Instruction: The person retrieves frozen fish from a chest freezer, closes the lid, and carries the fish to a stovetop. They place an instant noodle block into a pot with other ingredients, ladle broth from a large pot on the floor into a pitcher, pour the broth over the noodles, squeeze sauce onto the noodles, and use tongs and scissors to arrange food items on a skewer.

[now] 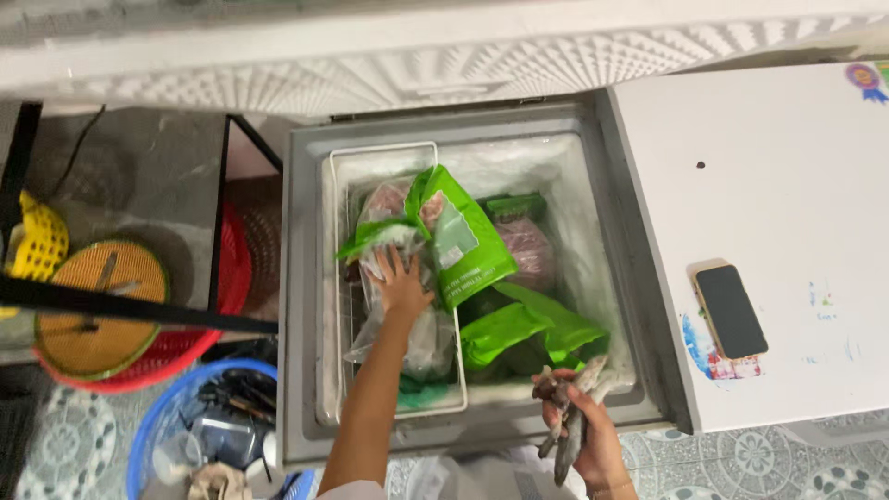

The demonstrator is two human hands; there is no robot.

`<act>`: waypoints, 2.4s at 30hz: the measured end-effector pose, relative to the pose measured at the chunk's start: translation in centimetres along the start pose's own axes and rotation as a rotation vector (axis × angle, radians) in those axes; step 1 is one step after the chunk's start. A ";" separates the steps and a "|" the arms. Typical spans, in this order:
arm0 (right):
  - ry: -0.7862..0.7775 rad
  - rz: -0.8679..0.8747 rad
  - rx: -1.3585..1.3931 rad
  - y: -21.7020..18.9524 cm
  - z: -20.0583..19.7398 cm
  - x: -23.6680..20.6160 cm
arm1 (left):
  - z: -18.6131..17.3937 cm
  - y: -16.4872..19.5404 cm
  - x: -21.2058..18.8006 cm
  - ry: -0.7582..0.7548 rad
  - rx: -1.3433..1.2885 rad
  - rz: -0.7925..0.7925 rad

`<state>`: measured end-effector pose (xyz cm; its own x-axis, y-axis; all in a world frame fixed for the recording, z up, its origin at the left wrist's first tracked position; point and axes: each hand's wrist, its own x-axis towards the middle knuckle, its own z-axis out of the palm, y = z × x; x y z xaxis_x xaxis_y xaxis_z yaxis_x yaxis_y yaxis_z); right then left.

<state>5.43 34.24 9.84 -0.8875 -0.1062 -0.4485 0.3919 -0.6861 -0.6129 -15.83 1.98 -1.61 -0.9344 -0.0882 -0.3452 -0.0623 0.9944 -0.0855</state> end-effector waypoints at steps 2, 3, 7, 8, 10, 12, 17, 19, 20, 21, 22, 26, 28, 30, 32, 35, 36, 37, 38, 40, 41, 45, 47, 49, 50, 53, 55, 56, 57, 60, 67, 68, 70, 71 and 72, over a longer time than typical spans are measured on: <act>0.032 -0.009 0.026 0.9 0.5 -0.2 | -0.6 0.3 1.7 -0.111 0.014 -0.001; 0.057 -0.024 0.020 1.4 0.7 -0.2 | -0.9 0.6 2.4 -0.124 0.022 -0.005; 0.144 -0.035 0.032 2.6 1.5 -1.0 | -1.2 0.9 2.1 -0.150 -0.011 0.007; 0.152 -0.029 0.050 2.9 1.6 -0.9 | -1.0 0.6 1.5 -0.139 -0.030 0.011; 0.121 -0.050 0.049 3.2 1.8 -0.6 | -0.5 -0.6 0.0 0.170 -0.292 0.069; 0.108 -0.047 0.056 3.5 1.9 -0.5 | 0.6 -1.6 -1.6 0.469 -0.444 0.050; 0.082 -0.019 0.059 4.0 2.7 0.1 | 2.5 -1.0 -1.5 0.639 -0.548 -0.167; 0.087 0.011 0.063 4.0 3.1 0.1 | 2.6 0.0 -0.4 0.603 -0.446 -0.199; 0.092 0.020 0.066 4.0 3.3 0.1 | 2.5 0.5 0.3 0.586 -0.397 -0.209; 0.114 0.014 0.067 3.9 3.5 0.0 | 2.3 0.9 1.0 0.533 -0.350 -0.215; 0.138 0.011 0.069 3.9 3.6 -0.2 | 2.2 1.3 1.6 0.476 -0.302 -0.220; 0.189 -0.038 0.062 3.6 3.4 -0.7 | 1.8 2.7 3.4 0.276 -0.114 -0.202; 0.175 -0.063 0.066 3.4 3.0 -1.0 | 1.6 2.9 3.8 0.327 -0.052 -0.187; 0.167 -0.082 0.067 3.1 2.4 -1.6 | 1.6 2.8 3.7 0.305 -0.054 -0.165; 0.149 -0.108 0.073 2.9 1.9 -1.6 | 0.5 2.7 3.1 0.230 -0.115 -0.135; 0.183 -0.042 0.055 2.7 1.7 -1.4 | -2.6 3.4 1.4 0.148 -0.321 -0.132; 0.163 -0.050 0.061 2.7 1.7 -1.4 | -3.5 4.4 0.6 0.183 -0.380 -0.112; 0.142 -0.059 0.065 2.7 1.9 -1.1 | -4.4 6.1 -0.1 0.219 -0.439 -0.094; 0.117 -0.071 0.070 2.6 2.0 -1.0 | -4.9 7.4 -0.5 0.247 -0.454 0.044; 0.110 -0.058 0.039 2.4 2.3 -0.8 | -5.2 9.4 -0.5 0.168 -0.403 0.209; 0.110 -0.052 0.023 2.4 2.4 -1.1 | -4.9 10.2 0.0 0.106 -0.360 0.220; 0.083 -0.078 0.063 1.9 2.2 -1.8 | -2.7 9.3 3.3 0.250 -0.552 0.168; 0.046 -0.085 0.104 1.6 1.8 -2.1 | -2.1 7.2 4.2 0.231 -0.621 0.134; 0.072 -0.094 0.083 1.4 1.4 -2.1 | -2.4 4.2 4.7 0.093 -0.521 0.052; 0.093 -0.092 0.078 1.4 1.2 -2.0 | -2.3 2.7 4.5 0.271 -0.459 0.052; 0.140 -0.015 0.009 1.1 1.3 -1.5 | -3.5 -0.6 3.5 0.639 -0.146 0.107; 0.117 0.004 -0.018 0.9 1.6 -0.9 | -4.5 -1.6 3.1 0.623 0.210 0.197; 0.106 0.015 -0.032 0.9 1.9 -0.7 | -4.9 -1.9 3.2 0.675 0.247 0.231; 0.083 0.021 -0.028 0.8 2.2 -0.4 | -5.5 -2.0 3.6 0.729 0.285 0.266; 0.038 0.029 -0.022 0.7 2.8 -0.2 | -6.3 -2.1 5.5 0.412 0.429 0.212; 0.099 0.019 -0.010 0.9 2.8 -0.9 | -0.5 3.3 3.0 -0.011 0.312 0.132; 0.106 0.016 0.004 1.0 2.6 -0.8 | 0.4 4.3 2.1 0.040 0.317 0.084; 0.128 0.009 0.000 0.9 2.3 -0.8 | 1.6 5.1 1.1 0.063 0.418 0.083; 0.135 0.004 -0.003 0.8 2.2 -0.7 | 1.7 5.2 1.2 0.078 0.467 0.081; 0.111 -0.018 0.009 0.7 2.1 -0.5 | 1.4 4.8 1.6 0.062 0.425 0.140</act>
<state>5.63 32.25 11.00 -0.8616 -0.0136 -0.5073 0.3734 -0.6940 -0.6156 -17.11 6.52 -3.82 -0.9438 0.0616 -0.3249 0.2031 0.8832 -0.4227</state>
